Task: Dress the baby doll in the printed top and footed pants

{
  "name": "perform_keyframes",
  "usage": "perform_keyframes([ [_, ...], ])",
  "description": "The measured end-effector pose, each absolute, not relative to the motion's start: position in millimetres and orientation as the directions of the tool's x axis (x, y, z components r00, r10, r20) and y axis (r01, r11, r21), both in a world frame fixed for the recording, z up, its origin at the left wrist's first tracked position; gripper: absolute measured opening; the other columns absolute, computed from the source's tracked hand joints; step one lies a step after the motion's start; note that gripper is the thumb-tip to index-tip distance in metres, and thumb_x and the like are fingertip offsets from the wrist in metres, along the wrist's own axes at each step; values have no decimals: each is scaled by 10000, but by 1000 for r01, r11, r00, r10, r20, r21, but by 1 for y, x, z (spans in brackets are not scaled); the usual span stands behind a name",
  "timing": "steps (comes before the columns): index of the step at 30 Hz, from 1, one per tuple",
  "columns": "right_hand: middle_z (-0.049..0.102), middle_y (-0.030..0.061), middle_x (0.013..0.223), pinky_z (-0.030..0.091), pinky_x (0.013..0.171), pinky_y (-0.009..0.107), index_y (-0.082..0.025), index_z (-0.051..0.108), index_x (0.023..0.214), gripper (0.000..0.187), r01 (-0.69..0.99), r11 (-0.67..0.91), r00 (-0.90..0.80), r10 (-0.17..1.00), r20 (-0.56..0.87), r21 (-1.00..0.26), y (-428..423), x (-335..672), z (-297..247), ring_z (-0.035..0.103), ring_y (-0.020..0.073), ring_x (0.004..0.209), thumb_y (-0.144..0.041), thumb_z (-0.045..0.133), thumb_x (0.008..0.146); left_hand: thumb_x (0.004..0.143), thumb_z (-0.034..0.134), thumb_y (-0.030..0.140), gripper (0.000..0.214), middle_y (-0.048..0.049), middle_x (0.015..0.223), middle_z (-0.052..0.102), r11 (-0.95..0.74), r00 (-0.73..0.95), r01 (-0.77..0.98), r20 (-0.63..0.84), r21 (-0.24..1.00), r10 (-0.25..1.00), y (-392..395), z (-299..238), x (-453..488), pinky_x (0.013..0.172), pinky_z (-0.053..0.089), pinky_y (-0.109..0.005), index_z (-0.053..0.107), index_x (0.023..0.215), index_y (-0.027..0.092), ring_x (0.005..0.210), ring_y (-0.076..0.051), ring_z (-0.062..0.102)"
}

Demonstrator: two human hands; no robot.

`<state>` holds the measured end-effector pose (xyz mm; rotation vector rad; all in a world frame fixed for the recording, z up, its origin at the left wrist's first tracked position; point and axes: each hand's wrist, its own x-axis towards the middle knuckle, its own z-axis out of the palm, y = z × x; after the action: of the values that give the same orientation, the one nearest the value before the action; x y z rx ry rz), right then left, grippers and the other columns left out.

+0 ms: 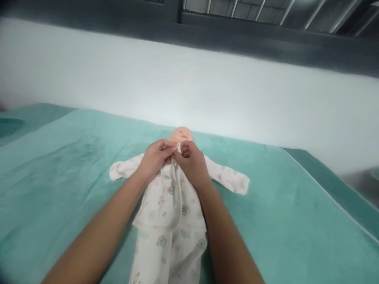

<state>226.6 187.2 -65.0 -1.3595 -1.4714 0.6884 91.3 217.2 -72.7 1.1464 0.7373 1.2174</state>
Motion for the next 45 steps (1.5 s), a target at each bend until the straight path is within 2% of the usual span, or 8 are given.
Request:
perform_keyframes([
  [10,535,-48,689,341,554,263,-241,521,940,149,765,208,-18,953,303,-610,177,220,-55,476,135,599,-218,553,797,742,744,303,246,-27,726,637,31,253,-244,33,969,967,218,-75,93,552,444,-239,588,860,154,610,-125,592],
  [14,542,-61,697,388,593,265,-247,519,1001,263,653,203,7,962,274,-730,179,221,-59,503,134,621,-248,627,761,708,692,147,195,2,676,606,14,230,-220,38,975,973,218,-75,93,516,394,-200,606,882,158,590,-101,566],
  [20,514,-59,763,403,616,254,-252,532,1077,418,350,179,-50,984,172,-920,181,235,-62,475,113,652,-306,747,722,684,715,152,254,14,769,603,19,304,-302,78,953,949,219,-73,85,519,417,-199,628,922,170,582,-73,535],
  [24,538,-29,830,419,664,257,-240,568,1030,283,191,196,-71,980,186,-962,176,240,-60,494,116,717,-341,693,797,715,705,170,256,26,722,606,4,308,-400,130,917,942,222,-76,82,519,406,-197,611,954,164,529,-59,505],
  [29,528,-30,676,366,573,266,-220,561,776,231,568,208,40,959,280,-797,155,231,-49,458,123,615,-429,615,856,742,709,227,235,24,710,602,-83,248,-354,179,932,952,219,-77,76,530,398,-202,600,943,171,573,-79,536],
  [34,556,-22,660,315,494,269,-218,538,710,312,779,110,-57,993,104,-618,138,236,-34,433,127,571,-490,661,801,784,690,321,171,22,697,569,-97,470,-72,120,993,875,210,-60,57,545,380,-213,664,864,172,588,-80,502],
  [39,524,-17,681,305,491,259,-217,644,820,257,514,56,-135,991,-17,-856,146,254,-41,415,113,563,-468,603,855,789,678,361,186,18,713,565,-225,596,156,90,962,798,204,-49,49,562,366,-227,703,879,200,645,-107,504],
  [45,547,-19,663,335,513,258,-213,684,815,218,149,-10,-57,998,-19,-989,157,258,-62,450,115,561,-427,709,782,780,690,316,130,26,710,595,-278,528,112,180,954,830,200,-54,59,583,378,-223,658,778,190,628,-94,499],
])
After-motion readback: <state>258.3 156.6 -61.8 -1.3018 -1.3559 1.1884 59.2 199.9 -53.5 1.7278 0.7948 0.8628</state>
